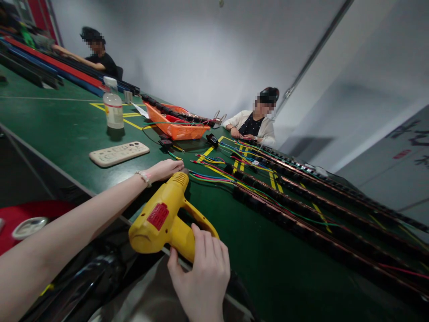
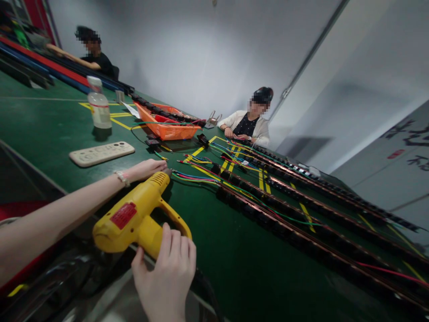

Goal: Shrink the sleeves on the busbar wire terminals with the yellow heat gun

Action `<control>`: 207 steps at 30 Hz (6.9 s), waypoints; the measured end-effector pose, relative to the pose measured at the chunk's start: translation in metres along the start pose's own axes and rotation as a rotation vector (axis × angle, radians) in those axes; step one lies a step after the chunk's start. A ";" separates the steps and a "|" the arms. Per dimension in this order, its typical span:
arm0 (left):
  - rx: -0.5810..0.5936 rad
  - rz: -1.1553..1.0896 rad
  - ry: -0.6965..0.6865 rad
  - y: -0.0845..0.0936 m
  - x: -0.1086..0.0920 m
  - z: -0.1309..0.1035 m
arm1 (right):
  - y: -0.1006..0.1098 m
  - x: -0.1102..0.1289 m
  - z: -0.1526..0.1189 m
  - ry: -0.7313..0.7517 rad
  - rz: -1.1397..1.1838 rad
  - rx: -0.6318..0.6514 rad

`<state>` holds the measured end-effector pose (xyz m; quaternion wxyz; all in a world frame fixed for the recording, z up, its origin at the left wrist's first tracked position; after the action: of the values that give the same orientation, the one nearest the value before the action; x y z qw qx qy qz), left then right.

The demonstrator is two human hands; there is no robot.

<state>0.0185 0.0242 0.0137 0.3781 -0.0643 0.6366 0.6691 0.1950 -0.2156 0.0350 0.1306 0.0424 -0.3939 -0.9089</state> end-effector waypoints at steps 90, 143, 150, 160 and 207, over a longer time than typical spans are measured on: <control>-0.009 0.021 -0.032 -0.001 0.001 -0.001 | 0.007 -0.021 -0.006 -0.007 -0.006 0.008; -0.022 0.052 -0.045 -0.003 0.000 0.001 | 0.017 -0.027 -0.025 -0.120 -0.232 -0.051; -0.028 -0.034 -0.022 0.001 -0.007 -0.002 | 0.011 -0.008 -0.019 -0.060 -0.169 -0.040; -0.049 -0.202 0.044 0.001 -0.005 -0.002 | -0.001 0.007 -0.007 -0.027 -0.026 -0.017; -0.024 0.028 -0.053 -0.003 -0.004 -0.001 | 0.036 -0.105 -0.032 -0.077 -0.374 -0.057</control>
<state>0.0227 0.0214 0.0139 0.3844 -0.0422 0.6193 0.6833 0.3087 -0.2334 0.0361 -0.0544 0.0763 -0.3580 -0.9290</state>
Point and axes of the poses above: each hand's wrist, its own z-axis towards the middle knuckle, its own y-axis out of the back of the hand, x = y × z, the point moved 4 cm from there along z, towards the middle knuckle, and after that the axes turned 8 degrees about -z, right-handed, at the moved point
